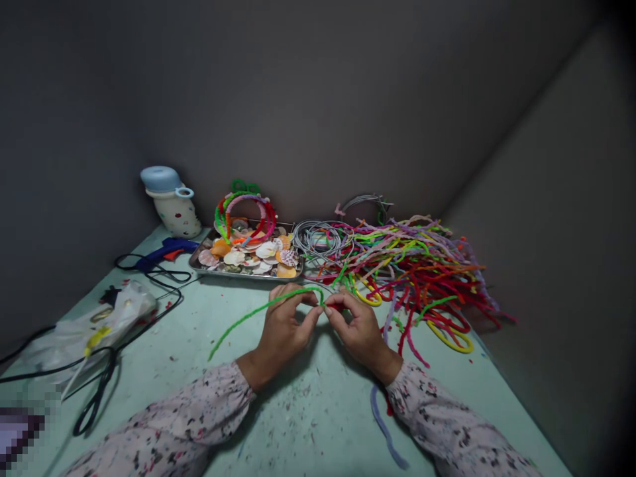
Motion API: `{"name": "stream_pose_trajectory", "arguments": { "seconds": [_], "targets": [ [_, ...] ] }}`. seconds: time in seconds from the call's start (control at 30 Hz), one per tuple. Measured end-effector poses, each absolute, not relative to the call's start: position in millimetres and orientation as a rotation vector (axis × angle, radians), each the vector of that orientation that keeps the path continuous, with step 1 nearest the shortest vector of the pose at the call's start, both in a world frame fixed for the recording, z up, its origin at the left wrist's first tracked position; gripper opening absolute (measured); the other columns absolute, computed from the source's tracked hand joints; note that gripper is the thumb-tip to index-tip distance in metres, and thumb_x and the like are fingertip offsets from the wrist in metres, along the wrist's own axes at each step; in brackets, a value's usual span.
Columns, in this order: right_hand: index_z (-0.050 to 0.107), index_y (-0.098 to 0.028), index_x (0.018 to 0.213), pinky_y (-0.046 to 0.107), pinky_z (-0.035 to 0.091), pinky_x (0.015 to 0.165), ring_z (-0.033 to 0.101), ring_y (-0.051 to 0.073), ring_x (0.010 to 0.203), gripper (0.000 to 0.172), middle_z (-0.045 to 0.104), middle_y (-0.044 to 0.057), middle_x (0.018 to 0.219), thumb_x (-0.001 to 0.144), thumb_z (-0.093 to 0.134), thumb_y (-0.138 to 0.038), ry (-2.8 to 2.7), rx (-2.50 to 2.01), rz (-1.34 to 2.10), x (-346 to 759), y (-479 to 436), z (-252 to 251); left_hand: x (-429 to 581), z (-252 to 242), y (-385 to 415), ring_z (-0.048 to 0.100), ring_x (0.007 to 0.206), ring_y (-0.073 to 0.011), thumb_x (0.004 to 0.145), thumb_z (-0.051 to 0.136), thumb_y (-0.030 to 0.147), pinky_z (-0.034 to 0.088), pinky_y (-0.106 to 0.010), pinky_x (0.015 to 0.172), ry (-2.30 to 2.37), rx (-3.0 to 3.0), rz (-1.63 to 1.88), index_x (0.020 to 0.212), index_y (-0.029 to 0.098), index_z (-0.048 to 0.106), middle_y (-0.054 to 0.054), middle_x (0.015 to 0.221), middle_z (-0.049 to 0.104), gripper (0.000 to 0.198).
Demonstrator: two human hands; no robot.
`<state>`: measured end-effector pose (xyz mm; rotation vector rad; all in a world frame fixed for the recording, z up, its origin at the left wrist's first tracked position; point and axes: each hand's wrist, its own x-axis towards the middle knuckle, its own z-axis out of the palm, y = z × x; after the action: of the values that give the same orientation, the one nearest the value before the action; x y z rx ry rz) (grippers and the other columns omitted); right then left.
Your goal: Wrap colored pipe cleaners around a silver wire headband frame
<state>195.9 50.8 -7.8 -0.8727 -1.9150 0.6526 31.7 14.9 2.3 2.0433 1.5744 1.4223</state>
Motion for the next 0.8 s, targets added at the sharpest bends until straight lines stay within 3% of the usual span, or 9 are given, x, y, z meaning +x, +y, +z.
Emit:
{"name": "stream_pose_trajectory", "arguments": {
  "seconds": [0.47,0.8],
  "targets": [
    [0.060,-0.022,0.089,0.032,0.047,0.075,0.059,0.018,0.081,0.006,0.063,0.003,0.084,0.087,0.055,-0.021,-1.896,-0.895,0.705,196.1,53.1,-12.7,27.4,1.1,17.3,0.065,0.088,-0.0190,0.085,0.064,0.025,0.035,-0.042,0.097,1.582,2.162,1.366,0.090,0.026,0.071,-0.002,0.088,0.072,0.009],
    [0.061,-0.021,0.089,0.031,0.046,0.072,0.057,0.018,0.078,0.006,0.061,0.002,0.080,0.088,0.055,-0.021,-1.918,-0.889,0.682,194.5,52.9,-14.2,25.0,-0.2,17.4,0.061,0.088,-0.0189,0.083,0.066,0.025,0.037,-0.037,0.084,1.569,2.156,1.384,0.092,0.027,0.073,-0.003,0.086,0.069,0.011]
  ]
}}
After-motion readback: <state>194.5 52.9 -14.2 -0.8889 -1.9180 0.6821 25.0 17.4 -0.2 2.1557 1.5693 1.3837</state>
